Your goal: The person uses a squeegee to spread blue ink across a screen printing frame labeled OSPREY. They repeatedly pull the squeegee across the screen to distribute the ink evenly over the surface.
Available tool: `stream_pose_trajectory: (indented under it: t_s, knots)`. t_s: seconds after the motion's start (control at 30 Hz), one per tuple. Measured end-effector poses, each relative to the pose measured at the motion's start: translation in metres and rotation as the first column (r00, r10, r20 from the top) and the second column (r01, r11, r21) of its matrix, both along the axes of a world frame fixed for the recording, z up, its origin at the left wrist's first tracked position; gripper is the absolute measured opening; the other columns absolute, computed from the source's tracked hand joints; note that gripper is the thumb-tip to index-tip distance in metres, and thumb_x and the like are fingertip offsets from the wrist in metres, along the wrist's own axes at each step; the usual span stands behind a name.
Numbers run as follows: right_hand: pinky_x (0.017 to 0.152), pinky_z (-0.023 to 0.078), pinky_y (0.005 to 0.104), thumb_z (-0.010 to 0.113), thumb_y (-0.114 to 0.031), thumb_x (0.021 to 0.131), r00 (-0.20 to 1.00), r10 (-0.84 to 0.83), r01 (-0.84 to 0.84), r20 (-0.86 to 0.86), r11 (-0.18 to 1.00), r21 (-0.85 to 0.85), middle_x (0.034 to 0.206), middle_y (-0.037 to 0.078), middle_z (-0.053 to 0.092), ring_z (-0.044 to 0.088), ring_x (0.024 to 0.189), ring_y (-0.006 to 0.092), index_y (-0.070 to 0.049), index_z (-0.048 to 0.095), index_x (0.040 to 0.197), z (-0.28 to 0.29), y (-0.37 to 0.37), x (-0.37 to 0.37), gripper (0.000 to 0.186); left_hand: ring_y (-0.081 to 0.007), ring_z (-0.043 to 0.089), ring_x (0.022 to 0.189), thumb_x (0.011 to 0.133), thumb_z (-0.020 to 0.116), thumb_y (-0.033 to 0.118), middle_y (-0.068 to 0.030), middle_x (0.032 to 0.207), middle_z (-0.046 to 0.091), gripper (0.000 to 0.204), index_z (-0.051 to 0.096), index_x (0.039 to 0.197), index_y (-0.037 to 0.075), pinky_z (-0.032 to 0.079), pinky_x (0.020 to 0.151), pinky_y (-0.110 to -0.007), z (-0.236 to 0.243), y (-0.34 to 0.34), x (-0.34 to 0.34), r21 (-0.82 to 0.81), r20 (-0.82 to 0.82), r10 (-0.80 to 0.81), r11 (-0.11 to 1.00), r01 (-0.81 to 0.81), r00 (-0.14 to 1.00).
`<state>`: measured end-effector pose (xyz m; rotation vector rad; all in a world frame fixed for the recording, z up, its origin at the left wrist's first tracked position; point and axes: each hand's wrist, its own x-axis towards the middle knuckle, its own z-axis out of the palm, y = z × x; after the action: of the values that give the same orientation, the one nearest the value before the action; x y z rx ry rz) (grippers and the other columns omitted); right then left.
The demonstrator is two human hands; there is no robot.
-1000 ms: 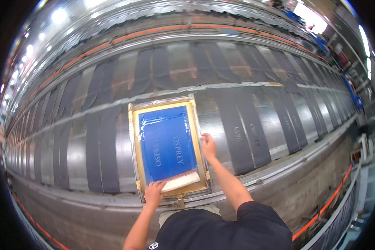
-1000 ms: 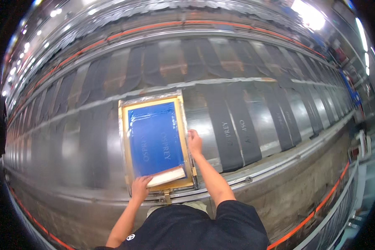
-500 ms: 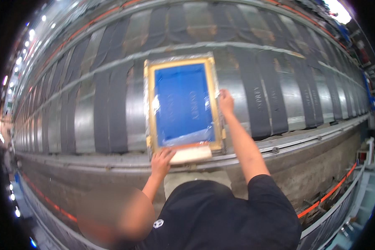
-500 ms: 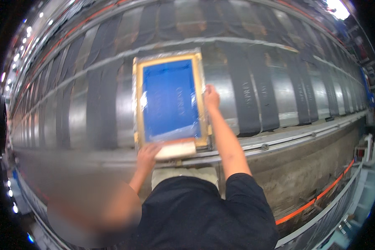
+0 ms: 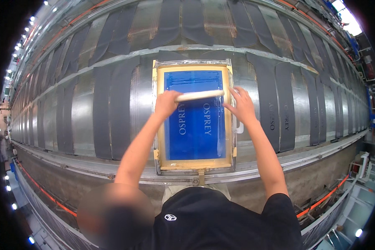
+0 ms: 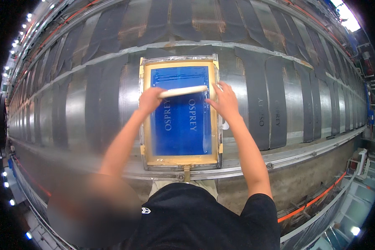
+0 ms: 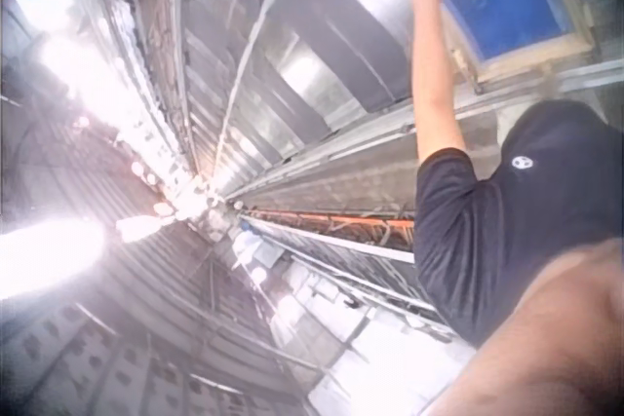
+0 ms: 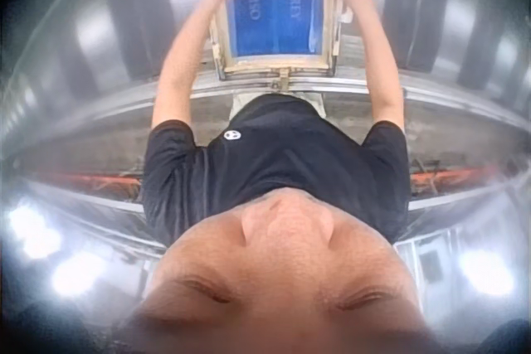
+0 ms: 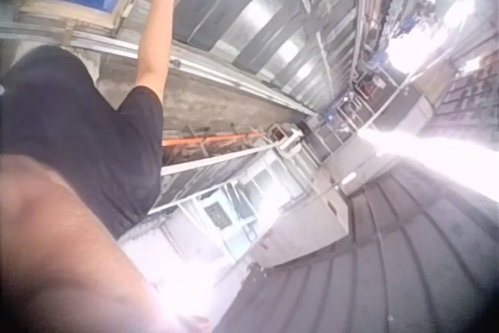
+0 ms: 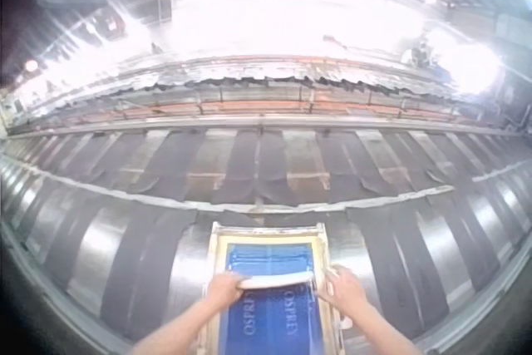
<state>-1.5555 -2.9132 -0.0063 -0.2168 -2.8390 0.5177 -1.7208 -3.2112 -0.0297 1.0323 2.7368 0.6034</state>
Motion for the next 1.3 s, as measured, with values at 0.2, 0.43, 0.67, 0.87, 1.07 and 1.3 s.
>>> stream_pose_trajectory:
  t_s: [0.2, 0.43, 0.67, 0.87, 1.07, 1.3]
  knots:
    - [0.097, 0.050, 0.0441, 0.082, -0.021, 0.075, 0.923, 0.065, 0.008, 0.380, 0.982, -0.189, 0.119, 0.012, 0.068, 0.058, 0.119, 0.0328, -0.011, 0.074, 0.116, -0.005, 0.024, -0.095, 0.043, -0.0296, 0.068, 0.100, 0.077, 0.074, 0.011, -0.0061, 0.104, 0.074, 0.032, 0.078, 0.106, 0.024, 0.056, 0.085, -0.042, 0.023, 0.057, -0.069, -0.115, 0.174, -0.022, 0.993, 0.043, 0.984]
    - [0.090, 0.053, 0.0418, 0.076, -0.005, 0.072, 0.986, 0.035, -0.019, 0.164, 0.995, -0.097, 0.104, 0.010, 0.069, 0.061, 0.104, 0.0321, -0.011, 0.076, 0.106, -0.044, -0.040, -0.006, 0.034, -0.0259, 0.066, 0.093, 0.075, 0.070, 0.004, -0.0011, 0.098, 0.072, 0.033, 0.079, 0.101, 0.023, 0.054, 0.082, -0.040, -0.023, -0.002, 0.037, -0.038, -0.047, -0.007, 0.999, 0.005, 0.999]
    - [0.089, 0.053, 0.0402, 0.069, 0.003, 0.070, 0.992, 0.071, -0.048, 0.107, 0.977, -0.207, 0.103, 0.009, 0.068, 0.060, 0.103, 0.0293, -0.007, 0.074, 0.104, -0.054, -0.116, 0.149, 0.036, -0.0223, 0.064, 0.093, 0.074, 0.067, -0.001, 0.0024, 0.102, 0.072, 0.036, 0.077, 0.102, 0.018, 0.051, 0.079, -0.038, -0.019, -0.079, 0.191, 0.068, -0.058, -0.012, 0.998, 0.015, 0.998]
    - [0.086, 0.053, 0.0404, 0.073, 0.000, 0.066, 0.988, 0.120, -0.105, 0.092, 0.982, -0.154, 0.102, 0.009, 0.067, 0.062, 0.100, 0.0299, -0.009, 0.072, 0.101, -0.026, -0.101, 0.126, 0.036, -0.0226, 0.066, 0.099, 0.072, 0.068, -0.004, 0.0012, 0.108, 0.074, 0.041, 0.077, 0.106, 0.018, 0.054, 0.083, -0.037, -0.010, -0.074, 0.167, 0.071, -0.029, -0.046, 0.996, 0.048, 0.999]
    - [0.086, 0.055, 0.0434, 0.081, -0.015, 0.074, 0.988, 0.065, -0.054, 0.137, 0.995, -0.083, 0.099, 0.010, 0.069, 0.064, 0.099, 0.0317, -0.013, 0.075, 0.100, -0.038, -0.007, -0.050, 0.026, -0.0311, 0.070, 0.094, 0.078, 0.074, 0.010, -0.0083, 0.100, 0.075, 0.028, 0.079, 0.104, 0.021, 0.056, 0.082, -0.043, -0.003, 0.019, -0.017, 0.052, 0.076, -0.034, 0.998, 0.030, 0.997]
    - [0.087, 0.054, 0.0451, 0.083, -0.026, 0.076, 0.952, -0.041, 0.111, 0.304, 0.970, -0.216, 0.099, 0.011, 0.072, 0.067, 0.099, 0.0333, -0.014, 0.079, 0.098, -0.040, 0.017, -0.114, 0.025, -0.0308, 0.070, 0.096, 0.077, 0.077, 0.015, -0.0073, 0.100, 0.075, 0.028, 0.079, 0.104, 0.022, 0.056, 0.083, -0.043, -0.012, 0.054, -0.081, -0.055, 0.099, -0.004, 0.998, 0.009, 0.995]
